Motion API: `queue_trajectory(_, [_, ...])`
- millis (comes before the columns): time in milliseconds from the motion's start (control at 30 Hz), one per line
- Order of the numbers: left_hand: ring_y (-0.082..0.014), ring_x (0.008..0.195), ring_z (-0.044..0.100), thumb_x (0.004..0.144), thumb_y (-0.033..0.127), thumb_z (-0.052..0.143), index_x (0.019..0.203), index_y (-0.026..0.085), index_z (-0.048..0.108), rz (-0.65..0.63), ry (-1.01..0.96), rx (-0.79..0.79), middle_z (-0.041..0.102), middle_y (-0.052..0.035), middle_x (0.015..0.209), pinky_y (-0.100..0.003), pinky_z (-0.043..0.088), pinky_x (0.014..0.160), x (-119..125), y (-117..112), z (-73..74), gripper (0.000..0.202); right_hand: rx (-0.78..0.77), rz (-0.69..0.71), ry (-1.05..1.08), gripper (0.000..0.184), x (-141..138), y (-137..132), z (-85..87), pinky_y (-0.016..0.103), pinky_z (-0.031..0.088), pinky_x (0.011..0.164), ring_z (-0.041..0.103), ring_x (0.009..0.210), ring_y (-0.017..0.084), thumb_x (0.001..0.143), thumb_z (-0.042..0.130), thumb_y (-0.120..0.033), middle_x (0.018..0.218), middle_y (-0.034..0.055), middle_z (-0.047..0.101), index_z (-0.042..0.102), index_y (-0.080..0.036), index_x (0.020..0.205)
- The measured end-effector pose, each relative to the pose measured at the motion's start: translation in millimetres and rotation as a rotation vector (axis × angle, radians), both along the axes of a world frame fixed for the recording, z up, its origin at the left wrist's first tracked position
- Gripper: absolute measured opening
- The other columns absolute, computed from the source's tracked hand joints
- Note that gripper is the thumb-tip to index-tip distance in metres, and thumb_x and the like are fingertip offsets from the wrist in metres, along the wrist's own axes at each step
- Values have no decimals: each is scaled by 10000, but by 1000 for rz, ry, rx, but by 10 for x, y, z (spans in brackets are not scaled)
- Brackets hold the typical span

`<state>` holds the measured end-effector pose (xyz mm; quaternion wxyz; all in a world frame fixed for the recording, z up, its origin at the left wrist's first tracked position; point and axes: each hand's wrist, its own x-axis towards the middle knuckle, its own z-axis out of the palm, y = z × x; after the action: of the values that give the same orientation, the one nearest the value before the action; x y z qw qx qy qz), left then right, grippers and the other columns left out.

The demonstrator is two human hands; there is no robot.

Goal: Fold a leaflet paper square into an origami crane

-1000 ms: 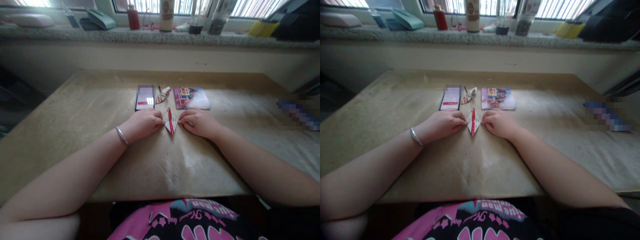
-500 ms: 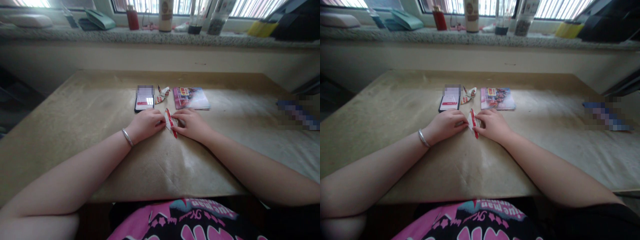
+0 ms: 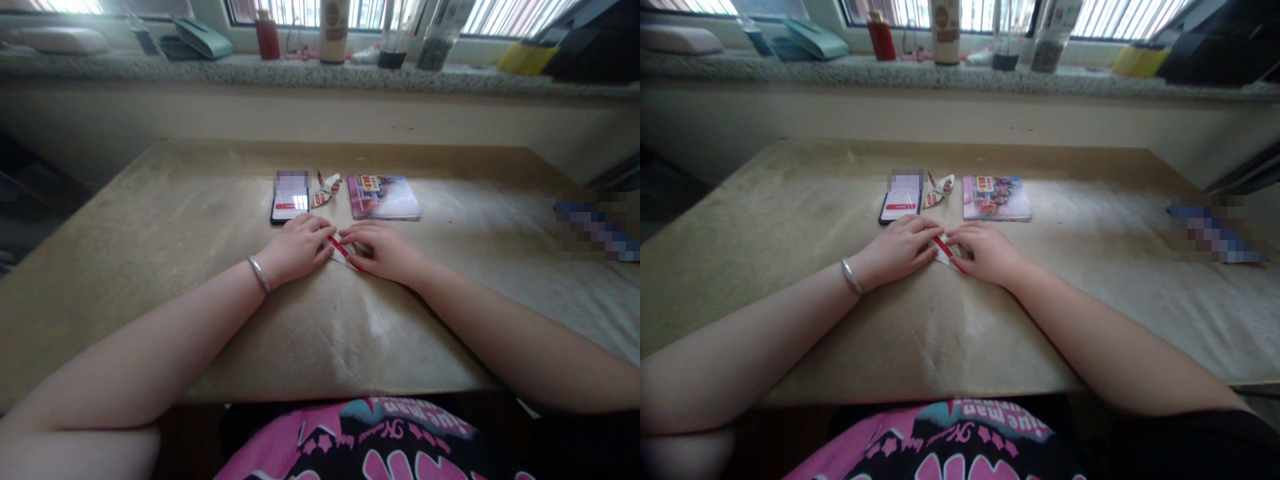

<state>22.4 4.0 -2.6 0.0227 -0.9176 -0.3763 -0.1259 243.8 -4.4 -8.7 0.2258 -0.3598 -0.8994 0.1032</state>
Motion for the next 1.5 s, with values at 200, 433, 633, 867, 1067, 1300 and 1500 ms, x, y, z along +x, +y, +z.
queue_trajectory(200, [-273,1077,546,952,366,442,1200,116,628,13,63,32,621,-130,1193,-409,441,961,11,-33,43,399,166,-90,-194,308,-5,-82,79,409,464,859,600,966,261,880,557,-406,1108,63,715,753,-214,1020])
queue_trajectory(433, [-268,1080,544,945,381,467,1235,123,609,27,65,24,614,-129,1204,-401,442,966,11,-37,54,414,163,-173,-240,338,-20,-123,107,410,469,810,608,937,267,861,570,-442,1112,70,714,751,-185,985])
queue_trajectory(633, [-278,1099,501,902,393,528,1302,103,553,54,-23,-48,591,-139,1168,-435,408,1019,-3,-13,23,494,89,-199,-93,370,-6,-66,42,430,475,917,594,1025,278,859,585,-436,1121,97,696,726,-178,1083])
queue_trajectory(867, [-221,1011,518,818,372,635,1157,158,631,-84,-248,-118,550,-95,1060,-371,464,945,-3,55,-35,401,-2,-166,-1,356,-6,-16,-21,466,452,979,572,1093,293,813,651,-405,1161,111,672,709,-181,1083])
queue_trajectory(1067, [-208,1031,527,806,284,639,1138,172,583,-128,-296,-156,536,-87,1090,-361,474,938,16,22,2,355,-106,-139,175,139,-24,48,-69,434,448,956,622,1021,251,769,689,-315,1070,75,712,700,-202,850])
queue_trajectory(1300, [-208,953,575,857,248,601,1054,155,595,-55,-293,-51,632,-74,983,-349,477,858,8,30,25,218,-276,-243,290,121,-67,15,-42,320,454,708,595,757,186,763,611,-253,816,40,686,660,-182,848])
queue_trajectory(1500, [-159,809,594,933,232,493,960,166,658,-109,-357,64,670,-46,861,-297,466,768,-16,45,43,180,-281,-262,358,80,-19,8,-30,277,420,609,525,637,140,748,590,-233,721,8,619,624,-187,805])
